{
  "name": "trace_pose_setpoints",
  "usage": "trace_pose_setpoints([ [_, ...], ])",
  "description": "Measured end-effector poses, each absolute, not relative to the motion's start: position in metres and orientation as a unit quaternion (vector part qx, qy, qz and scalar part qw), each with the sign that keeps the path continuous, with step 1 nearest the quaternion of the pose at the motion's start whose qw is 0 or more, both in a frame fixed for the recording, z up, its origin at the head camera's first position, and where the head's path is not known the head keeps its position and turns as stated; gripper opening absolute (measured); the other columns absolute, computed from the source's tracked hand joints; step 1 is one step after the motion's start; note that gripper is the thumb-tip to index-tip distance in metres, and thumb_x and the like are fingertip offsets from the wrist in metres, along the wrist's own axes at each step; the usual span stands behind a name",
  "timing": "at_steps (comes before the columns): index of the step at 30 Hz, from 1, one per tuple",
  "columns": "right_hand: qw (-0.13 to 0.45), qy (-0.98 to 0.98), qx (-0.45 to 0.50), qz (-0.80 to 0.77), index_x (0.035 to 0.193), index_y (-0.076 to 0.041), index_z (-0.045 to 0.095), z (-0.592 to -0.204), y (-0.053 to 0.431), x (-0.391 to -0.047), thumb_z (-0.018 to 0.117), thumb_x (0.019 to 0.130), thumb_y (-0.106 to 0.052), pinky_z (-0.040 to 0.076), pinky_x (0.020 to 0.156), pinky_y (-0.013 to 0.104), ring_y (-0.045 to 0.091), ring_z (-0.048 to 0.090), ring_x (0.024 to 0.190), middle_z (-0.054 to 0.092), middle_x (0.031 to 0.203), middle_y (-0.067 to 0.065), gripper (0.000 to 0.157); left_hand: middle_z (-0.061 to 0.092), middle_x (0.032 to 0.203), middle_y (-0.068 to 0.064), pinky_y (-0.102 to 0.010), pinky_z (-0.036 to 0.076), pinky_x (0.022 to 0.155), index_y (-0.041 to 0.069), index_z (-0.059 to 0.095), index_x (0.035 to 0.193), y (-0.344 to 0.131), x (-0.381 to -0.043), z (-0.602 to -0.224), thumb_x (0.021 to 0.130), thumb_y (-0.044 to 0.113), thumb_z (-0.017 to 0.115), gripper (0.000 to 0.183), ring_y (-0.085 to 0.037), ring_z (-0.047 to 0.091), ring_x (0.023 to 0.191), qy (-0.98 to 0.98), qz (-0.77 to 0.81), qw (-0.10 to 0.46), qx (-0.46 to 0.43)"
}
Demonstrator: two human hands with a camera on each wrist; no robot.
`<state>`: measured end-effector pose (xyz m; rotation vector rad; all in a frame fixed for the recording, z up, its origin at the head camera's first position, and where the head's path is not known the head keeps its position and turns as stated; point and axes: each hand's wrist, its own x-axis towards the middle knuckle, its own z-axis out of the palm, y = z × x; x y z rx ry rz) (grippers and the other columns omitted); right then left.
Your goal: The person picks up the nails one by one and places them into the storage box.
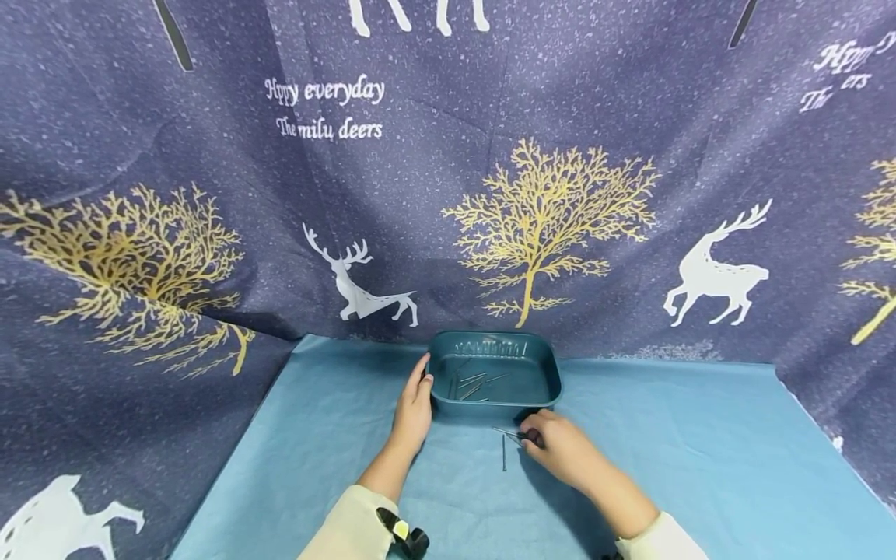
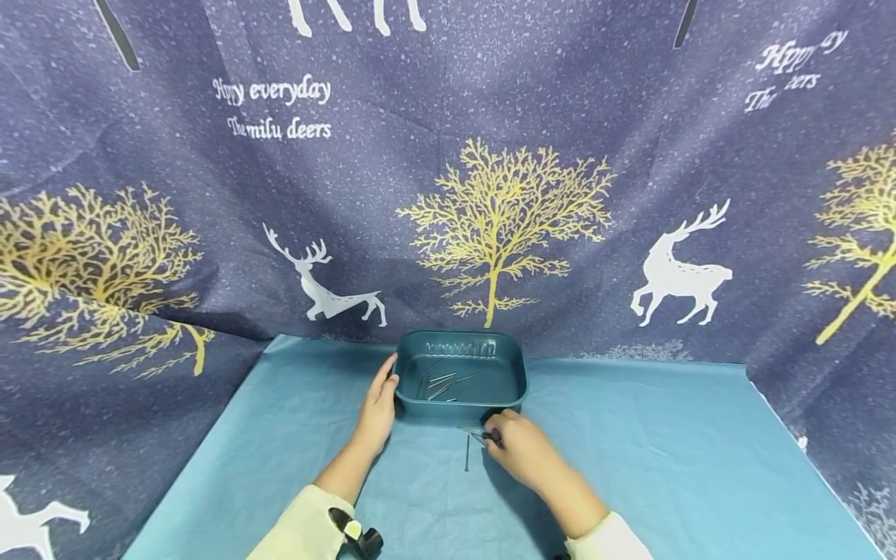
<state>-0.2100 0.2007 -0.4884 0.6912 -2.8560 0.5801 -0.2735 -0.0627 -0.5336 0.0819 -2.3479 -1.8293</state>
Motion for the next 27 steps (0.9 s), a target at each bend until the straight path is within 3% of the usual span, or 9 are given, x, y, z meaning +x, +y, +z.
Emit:
trace_pose_setpoints([
  [6,0.088,-0.953,0.225,0.183,0.090,-0.009,0.069,-0.4893,0.1951,-0.2095,0.078,0.082,-0.008,0.048,0.064,0.027,0.009,0.054,0.072,0.058,0.081,-0.003,0.012,0.040,0.161,-0.007,-0.063,0.031,0.117,0.036,0.041,0.154,-0.0621,-0.2744,-0.5332,0.109,0.031,0.042,0.045,-0.037,0.037,0.148,-0.782,-0.618,0.085,0.024],
  [13,0.066,-0.959,0.196,0.195,0.082,-0.013,0.066,-0.4908,0.1940,-0.2093,0.080,0.079,-0.006,0.045,0.062,0.026,0.008,0.051,0.069,0.056,0.076,-0.004,0.016,0.039,0.162,-0.008,-0.064,0.031,0.116,0.035,0.041,0.154,-0.0613,-0.2756,-0.5346,0.109,0.030,0.042,0.046,-0.038,0.037,0.148,-0.782,-0.617,0.086,0.019],
  [27,0.040,-0.955,0.202,0.211,0.080,-0.014,0.064,-0.4914,0.1951,-0.2113,0.079,0.081,-0.008,0.043,0.059,0.023,0.003,0.048,0.065,0.056,0.073,-0.006,0.017,0.039,0.162,-0.009,-0.064,0.032,0.116,0.034,0.040,0.154,-0.0626,-0.2749,-0.5343,0.109,0.030,0.042,0.046,-0.038,0.037,0.148,-0.786,-0.611,0.090,0.021],
])
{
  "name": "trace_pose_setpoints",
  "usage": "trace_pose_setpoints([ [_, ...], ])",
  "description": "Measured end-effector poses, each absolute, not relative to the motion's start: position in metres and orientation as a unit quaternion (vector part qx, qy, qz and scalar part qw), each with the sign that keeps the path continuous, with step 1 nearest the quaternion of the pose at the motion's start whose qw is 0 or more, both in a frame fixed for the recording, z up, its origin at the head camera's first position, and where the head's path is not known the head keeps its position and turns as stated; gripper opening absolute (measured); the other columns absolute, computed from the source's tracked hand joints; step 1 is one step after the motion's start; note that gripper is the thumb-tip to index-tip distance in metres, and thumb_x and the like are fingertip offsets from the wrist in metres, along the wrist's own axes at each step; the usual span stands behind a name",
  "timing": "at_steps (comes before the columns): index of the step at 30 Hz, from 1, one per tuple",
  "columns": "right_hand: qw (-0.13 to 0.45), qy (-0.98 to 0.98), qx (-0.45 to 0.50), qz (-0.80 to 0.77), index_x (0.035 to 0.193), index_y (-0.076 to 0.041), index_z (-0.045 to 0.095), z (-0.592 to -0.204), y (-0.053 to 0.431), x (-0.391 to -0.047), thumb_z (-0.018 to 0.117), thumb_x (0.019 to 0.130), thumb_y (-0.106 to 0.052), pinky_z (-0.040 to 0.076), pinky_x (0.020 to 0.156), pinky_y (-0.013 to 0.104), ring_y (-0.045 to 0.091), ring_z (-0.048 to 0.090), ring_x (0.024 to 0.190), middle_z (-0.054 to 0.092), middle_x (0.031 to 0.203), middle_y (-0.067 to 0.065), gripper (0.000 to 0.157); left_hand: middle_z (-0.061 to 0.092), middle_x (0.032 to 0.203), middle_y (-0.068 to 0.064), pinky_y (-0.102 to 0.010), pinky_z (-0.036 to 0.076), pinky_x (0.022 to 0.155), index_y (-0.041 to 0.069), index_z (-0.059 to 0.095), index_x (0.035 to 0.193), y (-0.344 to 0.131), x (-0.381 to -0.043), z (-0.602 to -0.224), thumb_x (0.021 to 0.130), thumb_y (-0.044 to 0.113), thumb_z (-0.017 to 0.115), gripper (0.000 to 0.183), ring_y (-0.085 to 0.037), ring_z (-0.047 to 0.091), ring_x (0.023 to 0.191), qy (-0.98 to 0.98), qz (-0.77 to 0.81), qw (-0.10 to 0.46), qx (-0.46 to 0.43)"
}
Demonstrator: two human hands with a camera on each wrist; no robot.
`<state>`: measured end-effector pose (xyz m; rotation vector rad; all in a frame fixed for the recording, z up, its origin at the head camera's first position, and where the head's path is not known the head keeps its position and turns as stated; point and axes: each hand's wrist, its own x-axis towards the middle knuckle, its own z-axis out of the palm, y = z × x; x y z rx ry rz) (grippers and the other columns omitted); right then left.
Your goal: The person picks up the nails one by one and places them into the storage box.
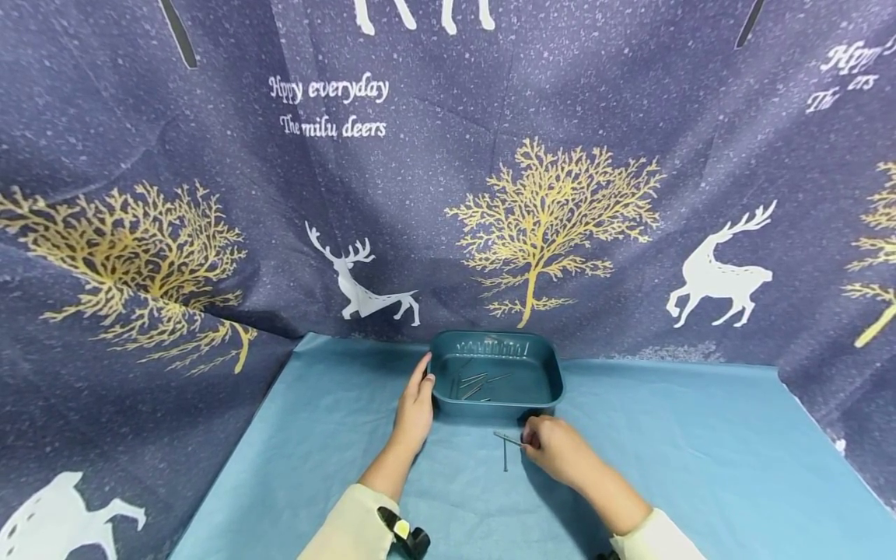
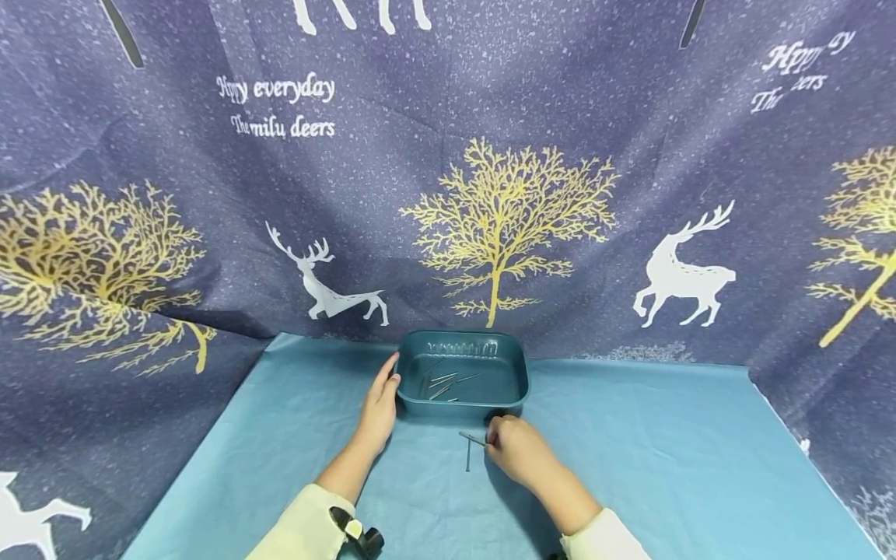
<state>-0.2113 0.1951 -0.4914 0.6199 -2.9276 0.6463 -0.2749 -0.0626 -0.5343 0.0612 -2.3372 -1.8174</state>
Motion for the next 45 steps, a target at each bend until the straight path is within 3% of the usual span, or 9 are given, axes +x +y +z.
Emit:
trace_pose_setpoints([
  [34,0.071,-0.941,0.195,0.267,0.084,-0.018,0.060,-0.480,0.194,-0.208,0.073,0.088,-0.007,0.039,0.057,0.020,-0.002,0.042,0.060,0.054,0.068,-0.011,0.018,0.035,0.164,-0.003,-0.063,0.030,0.118,0.037,0.038,0.155,-0.062,-0.275,-0.535,0.109,0.034,0.040,0.046,-0.034,0.034,0.150,-0.779,-0.621,0.077,0.025],
  [45,0.083,-0.939,0.181,0.281,0.087,-0.017,0.060,-0.476,0.194,-0.208,0.071,0.090,-0.007,0.046,0.061,0.021,-0.002,0.049,0.065,0.062,0.075,-0.009,0.015,0.034,0.164,-0.001,-0.062,0.032,0.116,0.040,0.037,0.155,-0.062,-0.274,-0.534,0.109,0.039,0.040,0.046,-0.032,0.034,0.150,-0.776,-0.627,0.063,0.032],
])
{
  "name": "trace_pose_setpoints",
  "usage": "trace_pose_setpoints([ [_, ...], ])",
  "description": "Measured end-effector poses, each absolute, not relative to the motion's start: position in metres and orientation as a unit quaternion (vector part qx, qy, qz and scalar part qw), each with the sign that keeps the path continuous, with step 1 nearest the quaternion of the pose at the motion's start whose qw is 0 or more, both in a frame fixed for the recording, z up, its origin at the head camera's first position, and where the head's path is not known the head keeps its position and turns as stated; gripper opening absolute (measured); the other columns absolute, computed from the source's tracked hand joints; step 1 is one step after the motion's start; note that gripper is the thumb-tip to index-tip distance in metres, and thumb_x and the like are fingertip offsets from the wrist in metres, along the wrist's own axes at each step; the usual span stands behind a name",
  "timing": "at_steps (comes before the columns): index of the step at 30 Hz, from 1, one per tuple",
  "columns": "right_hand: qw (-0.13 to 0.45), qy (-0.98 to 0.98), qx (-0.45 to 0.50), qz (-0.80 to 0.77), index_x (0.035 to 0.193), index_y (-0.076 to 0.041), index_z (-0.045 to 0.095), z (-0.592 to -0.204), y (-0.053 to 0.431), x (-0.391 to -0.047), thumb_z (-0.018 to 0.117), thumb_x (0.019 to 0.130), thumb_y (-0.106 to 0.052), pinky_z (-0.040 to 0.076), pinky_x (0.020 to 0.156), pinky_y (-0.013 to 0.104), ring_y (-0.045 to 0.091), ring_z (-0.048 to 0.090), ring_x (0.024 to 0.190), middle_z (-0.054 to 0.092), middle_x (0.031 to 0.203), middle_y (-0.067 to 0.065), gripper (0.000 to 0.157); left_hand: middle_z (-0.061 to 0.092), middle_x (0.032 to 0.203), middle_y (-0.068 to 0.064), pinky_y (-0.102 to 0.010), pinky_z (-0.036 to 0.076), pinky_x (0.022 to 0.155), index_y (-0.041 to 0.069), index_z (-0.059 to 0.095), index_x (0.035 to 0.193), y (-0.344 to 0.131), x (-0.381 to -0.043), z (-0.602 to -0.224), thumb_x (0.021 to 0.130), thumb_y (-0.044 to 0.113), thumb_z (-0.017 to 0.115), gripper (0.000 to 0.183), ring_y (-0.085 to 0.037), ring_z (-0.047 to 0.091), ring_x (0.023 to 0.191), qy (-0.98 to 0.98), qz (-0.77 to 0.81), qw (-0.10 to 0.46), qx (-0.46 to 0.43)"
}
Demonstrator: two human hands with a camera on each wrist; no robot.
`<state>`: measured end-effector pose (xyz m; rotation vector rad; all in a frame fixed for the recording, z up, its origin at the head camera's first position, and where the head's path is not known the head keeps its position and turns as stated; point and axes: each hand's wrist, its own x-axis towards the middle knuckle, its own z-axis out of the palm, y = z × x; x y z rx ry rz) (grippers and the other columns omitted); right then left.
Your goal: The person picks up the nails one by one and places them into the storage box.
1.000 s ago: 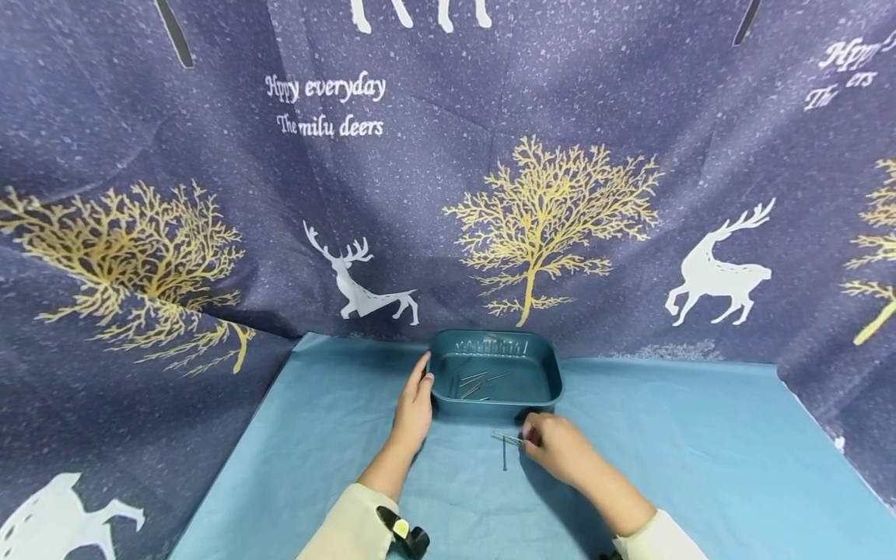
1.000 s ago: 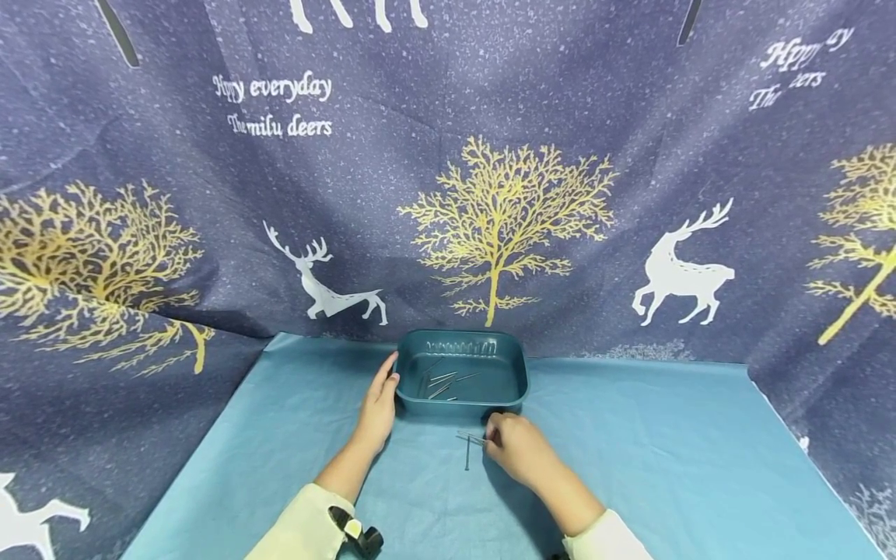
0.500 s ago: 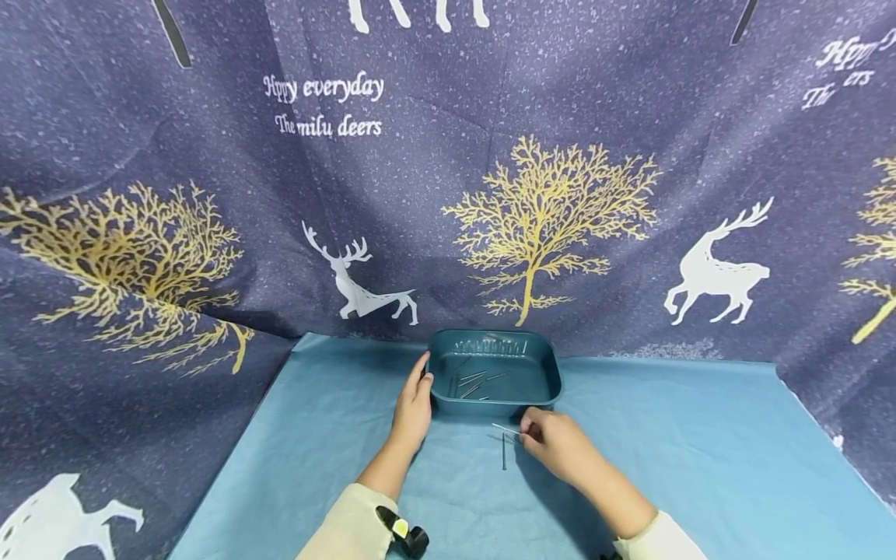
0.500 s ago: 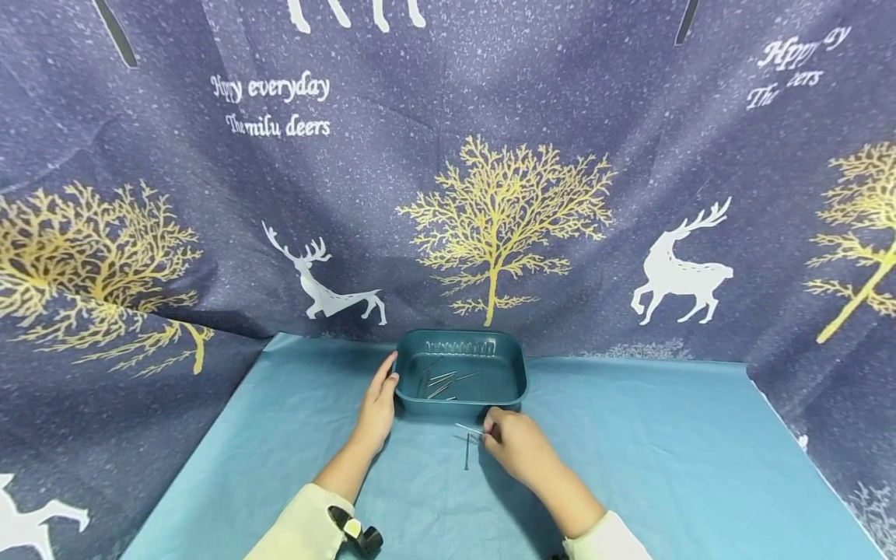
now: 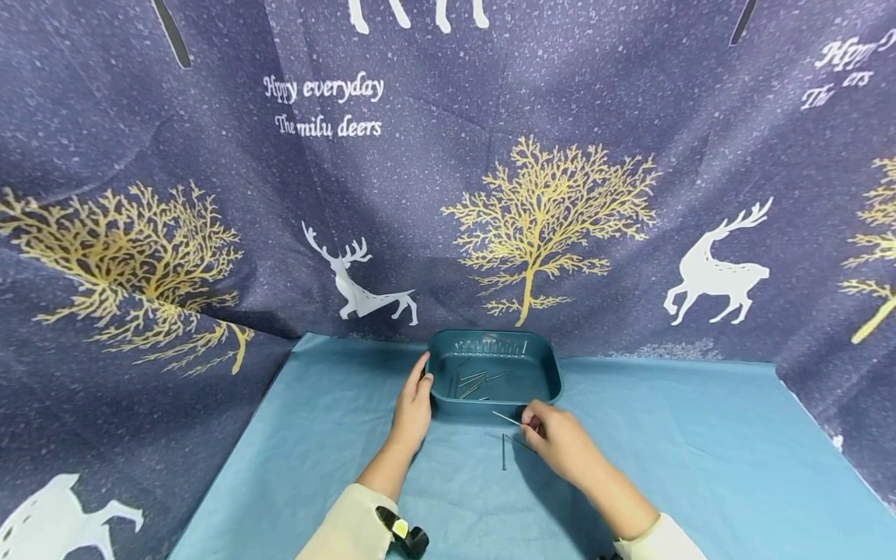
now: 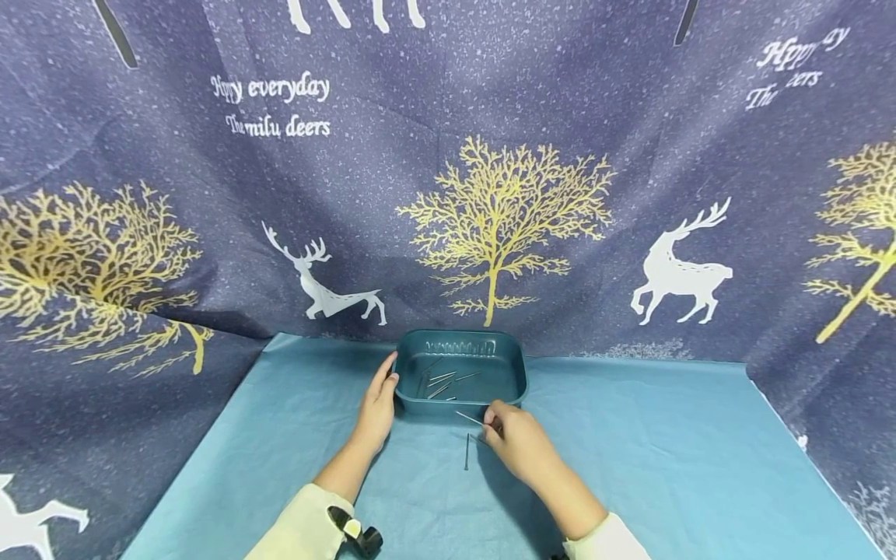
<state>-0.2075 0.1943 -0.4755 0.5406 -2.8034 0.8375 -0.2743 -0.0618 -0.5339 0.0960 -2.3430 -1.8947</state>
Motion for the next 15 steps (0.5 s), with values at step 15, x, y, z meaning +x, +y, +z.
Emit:
trace_pose_setpoints([
  [15,0.092,-0.938,0.136,0.304,0.091,-0.017,0.062,-0.4737,0.1978,-0.2143,0.070,0.093,-0.010,0.049,0.065,0.022,0.002,0.057,0.072,0.066,0.083,-0.007,0.012,0.034,0.164,-0.003,-0.064,0.031,0.116,0.039,0.037,0.155,-0.0620,-0.2743,-0.5339,0.109,0.034,0.040,0.046,-0.035,0.034,0.150,-0.783,-0.618,0.069,0.027],
])
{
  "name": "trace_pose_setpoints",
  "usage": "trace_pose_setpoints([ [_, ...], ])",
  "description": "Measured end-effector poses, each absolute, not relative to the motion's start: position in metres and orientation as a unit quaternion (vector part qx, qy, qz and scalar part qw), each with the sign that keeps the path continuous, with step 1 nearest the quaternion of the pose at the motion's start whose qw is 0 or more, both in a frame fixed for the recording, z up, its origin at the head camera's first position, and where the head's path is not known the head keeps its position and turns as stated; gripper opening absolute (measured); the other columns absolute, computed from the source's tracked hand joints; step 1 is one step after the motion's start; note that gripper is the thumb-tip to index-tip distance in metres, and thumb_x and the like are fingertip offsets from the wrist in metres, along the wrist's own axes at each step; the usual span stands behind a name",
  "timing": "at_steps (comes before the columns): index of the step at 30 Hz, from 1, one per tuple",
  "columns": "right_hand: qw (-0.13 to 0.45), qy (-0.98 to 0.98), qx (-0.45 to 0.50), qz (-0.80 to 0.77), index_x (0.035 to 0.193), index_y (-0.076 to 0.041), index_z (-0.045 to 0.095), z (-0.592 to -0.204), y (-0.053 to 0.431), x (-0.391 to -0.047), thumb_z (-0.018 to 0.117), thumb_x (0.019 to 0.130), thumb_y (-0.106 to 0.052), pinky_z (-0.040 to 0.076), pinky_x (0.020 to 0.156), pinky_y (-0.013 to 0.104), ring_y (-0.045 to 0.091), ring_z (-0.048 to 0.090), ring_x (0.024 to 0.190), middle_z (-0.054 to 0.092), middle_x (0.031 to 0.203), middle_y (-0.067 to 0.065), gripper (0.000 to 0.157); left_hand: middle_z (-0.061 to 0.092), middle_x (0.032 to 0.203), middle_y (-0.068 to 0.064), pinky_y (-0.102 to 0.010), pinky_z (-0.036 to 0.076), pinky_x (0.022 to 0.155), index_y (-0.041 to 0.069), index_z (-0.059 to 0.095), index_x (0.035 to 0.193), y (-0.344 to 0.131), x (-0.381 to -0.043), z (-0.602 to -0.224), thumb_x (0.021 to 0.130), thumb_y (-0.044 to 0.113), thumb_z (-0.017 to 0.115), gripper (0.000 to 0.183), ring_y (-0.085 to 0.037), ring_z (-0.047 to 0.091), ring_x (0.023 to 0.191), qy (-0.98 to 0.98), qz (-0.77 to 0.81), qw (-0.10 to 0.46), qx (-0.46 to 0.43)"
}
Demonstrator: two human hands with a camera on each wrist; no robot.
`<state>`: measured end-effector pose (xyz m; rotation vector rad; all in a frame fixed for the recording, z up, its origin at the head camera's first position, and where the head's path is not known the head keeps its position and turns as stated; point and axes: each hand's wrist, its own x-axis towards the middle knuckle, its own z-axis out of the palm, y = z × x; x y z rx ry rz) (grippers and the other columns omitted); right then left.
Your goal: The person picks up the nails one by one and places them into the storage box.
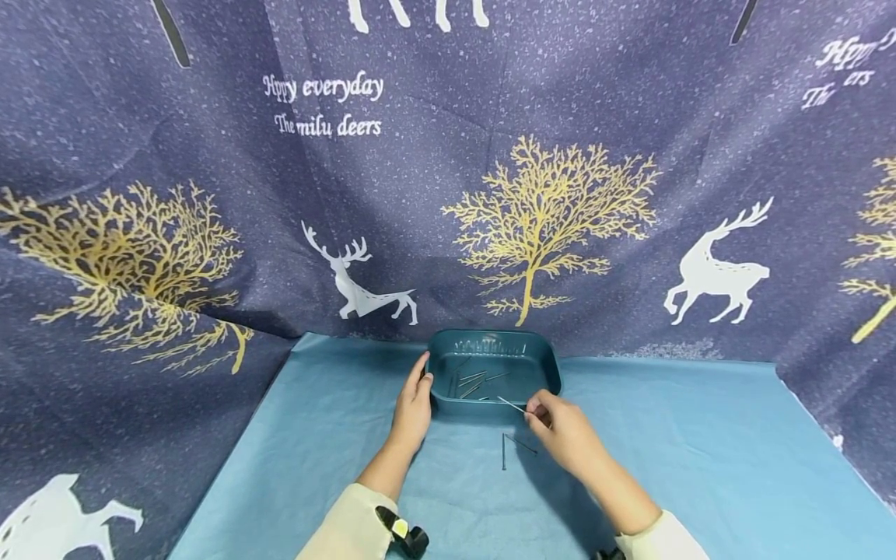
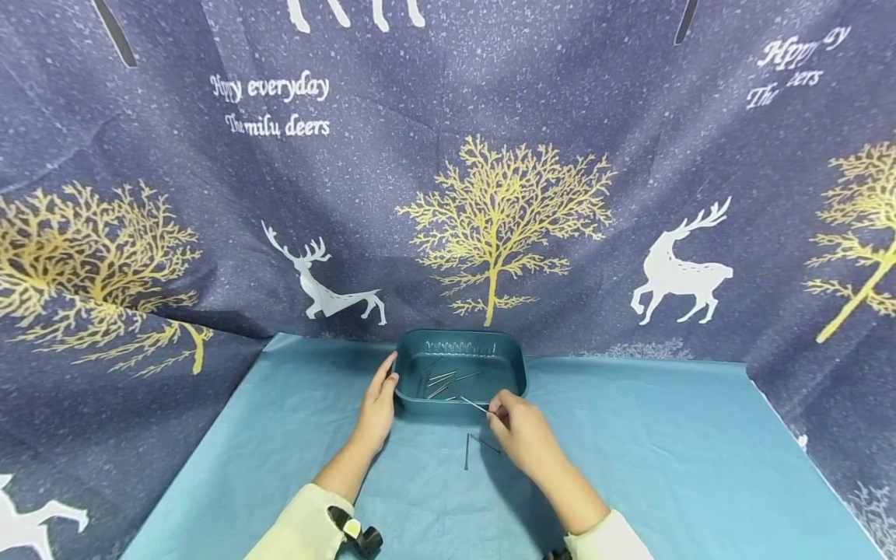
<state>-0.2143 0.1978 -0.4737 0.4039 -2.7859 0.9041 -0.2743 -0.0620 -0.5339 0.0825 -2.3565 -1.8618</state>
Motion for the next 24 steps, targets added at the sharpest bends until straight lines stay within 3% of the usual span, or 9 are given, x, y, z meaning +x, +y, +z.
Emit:
trace_pose_setpoints([
  [24,0.116,-0.934,0.118,0.317,0.091,-0.017,0.062,-0.4694,0.2002,-0.2199,0.071,0.094,-0.012,0.048,0.064,0.024,0.005,0.054,0.067,0.064,0.079,-0.006,0.011,0.035,0.164,-0.005,-0.064,0.029,0.118,0.039,0.038,0.154,-0.0621,-0.2745,-0.5309,0.109,0.033,0.040,0.046,-0.035,0.034,0.150,-0.778,-0.623,0.074,0.027],
])
